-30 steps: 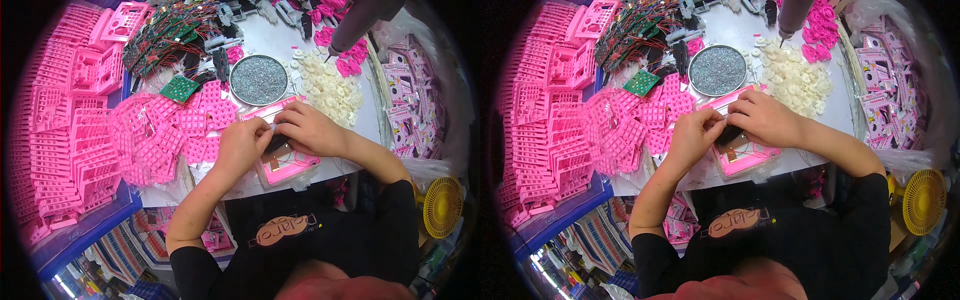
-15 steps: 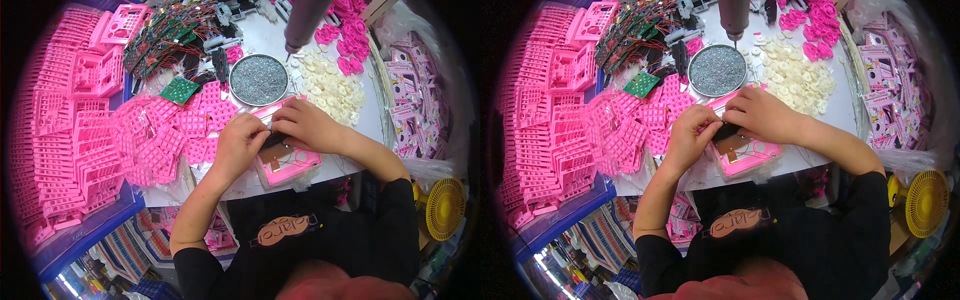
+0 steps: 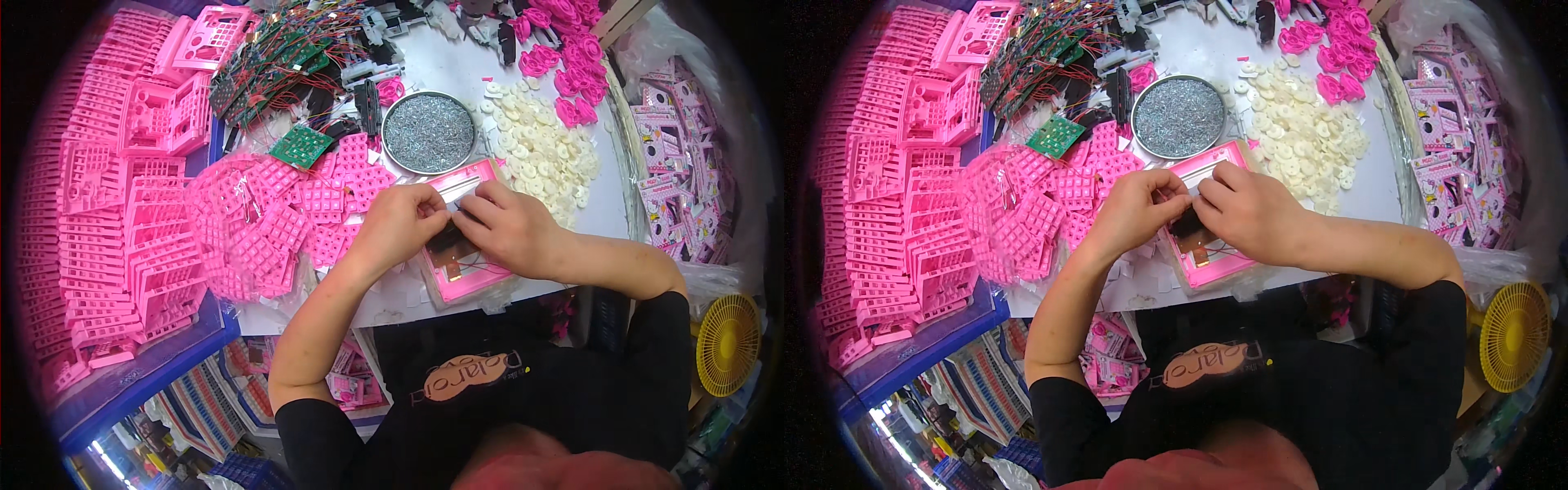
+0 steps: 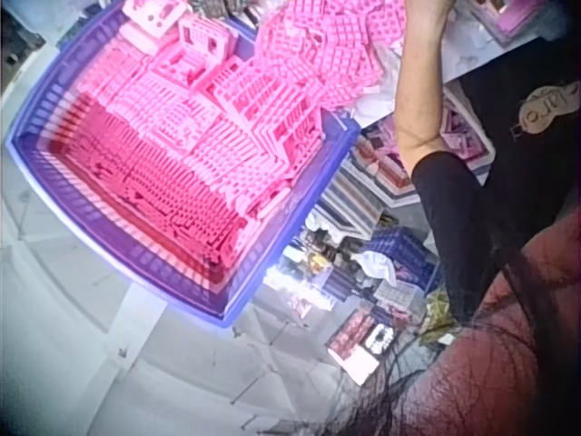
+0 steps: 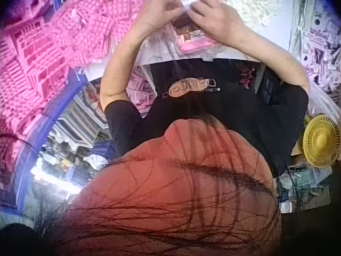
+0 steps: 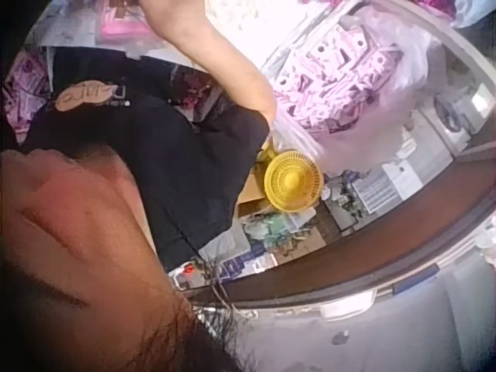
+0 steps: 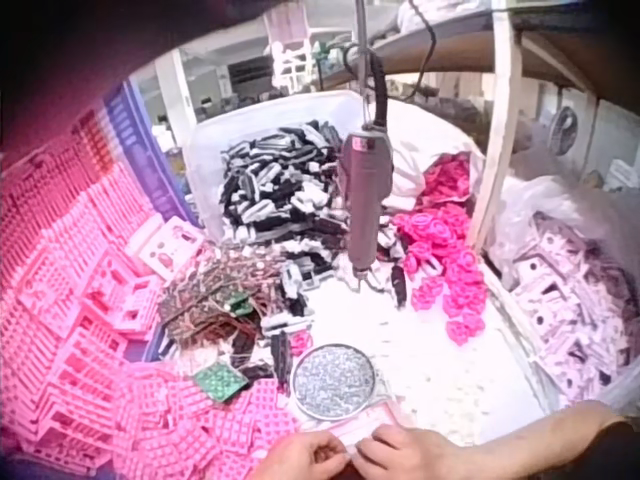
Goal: Assembling a pink electronic toy by installing internal components and securing the housing with screws.
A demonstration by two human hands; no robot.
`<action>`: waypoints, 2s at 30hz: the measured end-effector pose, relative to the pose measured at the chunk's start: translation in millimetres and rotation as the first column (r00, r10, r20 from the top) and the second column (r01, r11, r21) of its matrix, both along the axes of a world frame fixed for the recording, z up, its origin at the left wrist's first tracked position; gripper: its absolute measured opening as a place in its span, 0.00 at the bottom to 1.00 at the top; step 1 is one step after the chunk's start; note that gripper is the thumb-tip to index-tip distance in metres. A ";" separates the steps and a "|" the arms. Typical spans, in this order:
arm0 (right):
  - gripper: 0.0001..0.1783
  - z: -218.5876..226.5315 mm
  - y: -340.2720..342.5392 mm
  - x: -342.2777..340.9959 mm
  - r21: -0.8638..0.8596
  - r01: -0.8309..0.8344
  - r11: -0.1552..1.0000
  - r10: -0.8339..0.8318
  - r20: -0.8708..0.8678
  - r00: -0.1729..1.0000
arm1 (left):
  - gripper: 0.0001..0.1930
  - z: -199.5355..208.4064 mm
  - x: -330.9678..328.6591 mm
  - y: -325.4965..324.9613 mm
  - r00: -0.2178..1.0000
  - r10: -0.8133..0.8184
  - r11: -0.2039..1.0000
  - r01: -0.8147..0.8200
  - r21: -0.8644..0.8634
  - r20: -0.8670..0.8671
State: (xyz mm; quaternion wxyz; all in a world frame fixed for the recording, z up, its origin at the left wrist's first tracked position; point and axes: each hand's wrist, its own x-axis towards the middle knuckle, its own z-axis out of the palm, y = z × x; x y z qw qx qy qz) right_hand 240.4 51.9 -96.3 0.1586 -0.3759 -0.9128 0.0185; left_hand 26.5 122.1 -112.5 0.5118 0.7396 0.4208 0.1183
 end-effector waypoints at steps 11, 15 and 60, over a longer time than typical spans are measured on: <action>0.20 55.0 28.6 30.3 -0.399 -0.039 0.916 -0.097 -0.315 0.944 | 0.08 -0.2 8.0 4.8 0.993 -0.060 0.910 0.098 0.403 -0.105; 0.22 73.6 58.6 83.1 0.279 0.393 0.876 0.094 -0.898 0.430 | 0.08 -0.1 21.7 51.7 0.986 0.114 0.765 -0.010 0.643 -0.120; 0.16 41.9 18.7 -20.3 -0.182 -0.564 0.806 -0.175 -0.982 0.067 | 0.22 2.6 5.7 -74.4 0.939 0.314 0.621 -0.316 0.717 0.142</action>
